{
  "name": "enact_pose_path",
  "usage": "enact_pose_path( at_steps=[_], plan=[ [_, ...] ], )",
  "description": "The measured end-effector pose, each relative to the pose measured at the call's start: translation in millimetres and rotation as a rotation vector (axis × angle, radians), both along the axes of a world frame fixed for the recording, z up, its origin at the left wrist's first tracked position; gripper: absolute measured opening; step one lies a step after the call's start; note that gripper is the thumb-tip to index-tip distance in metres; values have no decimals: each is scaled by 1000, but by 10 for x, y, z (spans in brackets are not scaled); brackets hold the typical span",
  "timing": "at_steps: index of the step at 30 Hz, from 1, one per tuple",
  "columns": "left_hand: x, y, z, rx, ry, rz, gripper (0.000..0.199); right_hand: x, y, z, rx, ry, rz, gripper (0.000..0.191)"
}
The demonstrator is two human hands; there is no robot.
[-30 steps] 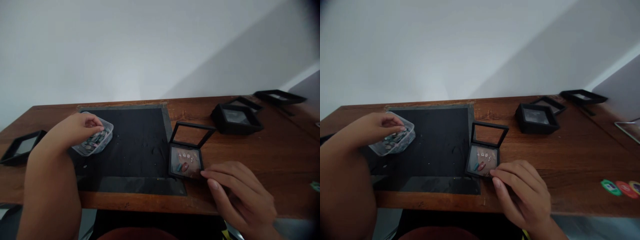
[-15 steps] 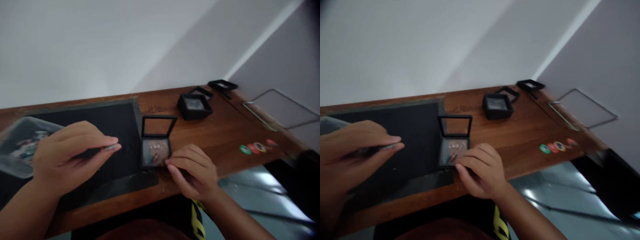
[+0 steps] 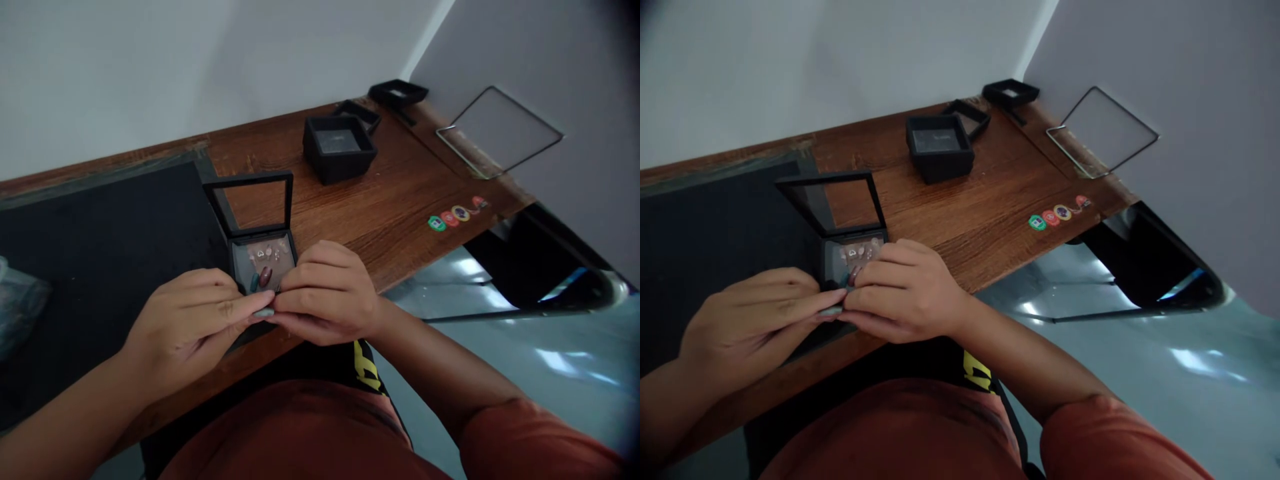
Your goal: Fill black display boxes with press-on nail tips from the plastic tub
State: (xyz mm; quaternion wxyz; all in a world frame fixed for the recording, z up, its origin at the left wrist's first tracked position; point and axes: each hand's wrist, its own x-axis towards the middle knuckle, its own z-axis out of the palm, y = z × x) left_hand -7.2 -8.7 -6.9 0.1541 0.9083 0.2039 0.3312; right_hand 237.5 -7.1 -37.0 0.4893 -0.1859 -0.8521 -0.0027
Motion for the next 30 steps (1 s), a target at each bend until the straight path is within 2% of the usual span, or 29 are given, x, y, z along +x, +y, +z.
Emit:
enact_pose_path(
  at_steps=[5,11,14,24,30],
  plan=[
    [-29,-12,-15,47,44,-3,30,6,-13,6,-2,5,-22,14],
    [-26,-2,-6,22,46,-1,22,35,-39,29,18,-24,-92,9],
    [-34,3,-16,17,57,7,25,50,-43,40,20,-66,-55,7],
    [-58,-1,-31,12,61,35,27,54,-26,27,-41,-13,34,8],
    [-105,-6,47,-35,64,116,28,46,-28,55,-85,74,10,10]
  ],
)
